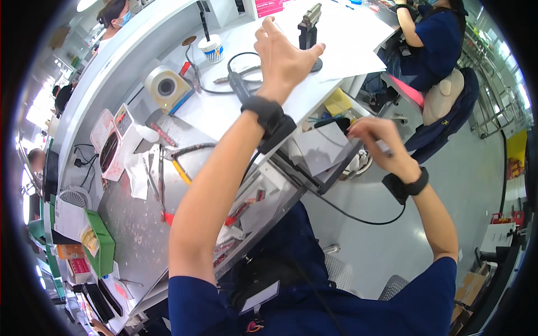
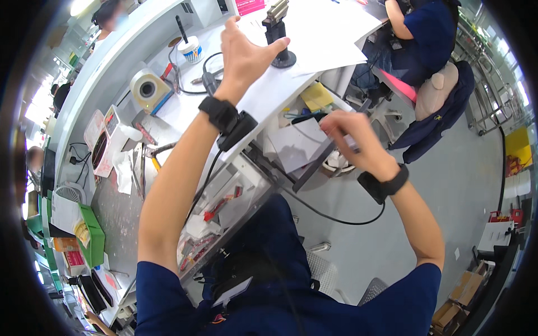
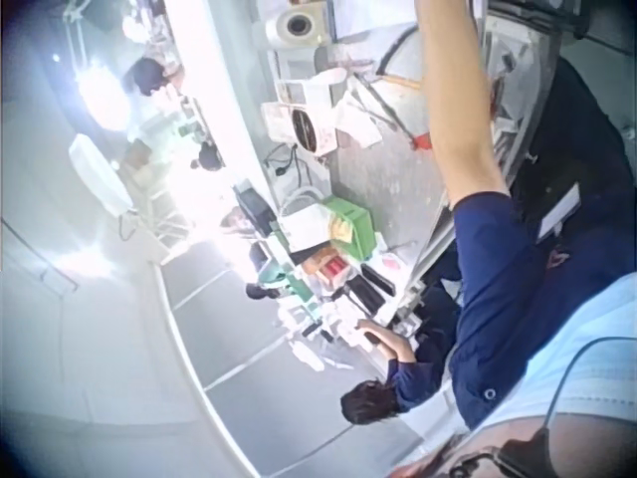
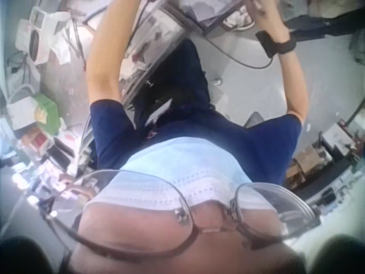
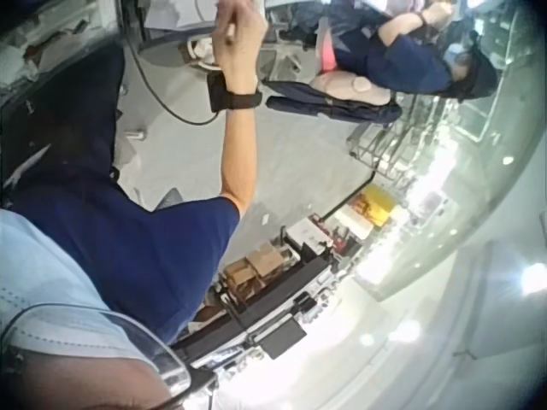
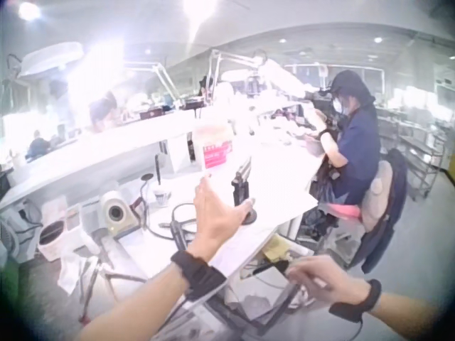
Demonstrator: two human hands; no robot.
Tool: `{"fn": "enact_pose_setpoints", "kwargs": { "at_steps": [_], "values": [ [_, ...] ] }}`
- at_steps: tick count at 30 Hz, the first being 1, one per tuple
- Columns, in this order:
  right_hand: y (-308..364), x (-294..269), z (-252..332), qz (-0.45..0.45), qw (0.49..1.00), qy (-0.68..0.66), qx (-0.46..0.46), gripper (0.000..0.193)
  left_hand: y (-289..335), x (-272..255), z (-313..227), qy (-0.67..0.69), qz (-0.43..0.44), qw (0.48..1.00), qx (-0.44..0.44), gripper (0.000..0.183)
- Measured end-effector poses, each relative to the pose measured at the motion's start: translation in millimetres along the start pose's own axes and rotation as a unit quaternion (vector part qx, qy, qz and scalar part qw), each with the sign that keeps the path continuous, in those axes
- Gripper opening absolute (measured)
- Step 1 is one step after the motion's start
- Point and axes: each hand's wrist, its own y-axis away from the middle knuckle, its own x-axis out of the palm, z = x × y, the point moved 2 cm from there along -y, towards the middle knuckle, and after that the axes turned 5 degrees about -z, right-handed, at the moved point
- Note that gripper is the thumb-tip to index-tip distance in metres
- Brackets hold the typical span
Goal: The recorder is seen grinding, adjusting, and documenting dental plaster models and dentures in a laboratory.
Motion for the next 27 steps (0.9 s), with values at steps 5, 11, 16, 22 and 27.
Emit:
{"fn": "enact_pose_setpoints", "kwargs": {
  "at_steps": [5,11,16,22,27],
  "values": [
    [-86,-68,-26,-0.160,0.975,-0.065,0.142,0.057,-16,43,33,0.140,0.182,0.956,-0.182,0.046],
    [-223,-84,-104,-0.052,0.938,-0.290,0.181,0.026,-50,30,76,0.104,0.064,0.951,-0.285,0.026],
    [-285,-35,-169,-0.023,0.984,-0.135,0.113,0.022,-36,47,116,0.051,0.064,0.965,-0.251,0.031],
    [-279,-31,-195,-0.030,0.990,-0.066,0.119,0.018,-24,43,92,-0.056,-0.058,0.972,-0.223,0.039],
    [-302,-3,-196,-0.013,0.999,0.044,0.010,0.026,7,69,81,0.222,0.158,0.962,-0.021,0.053]
  ]
}}
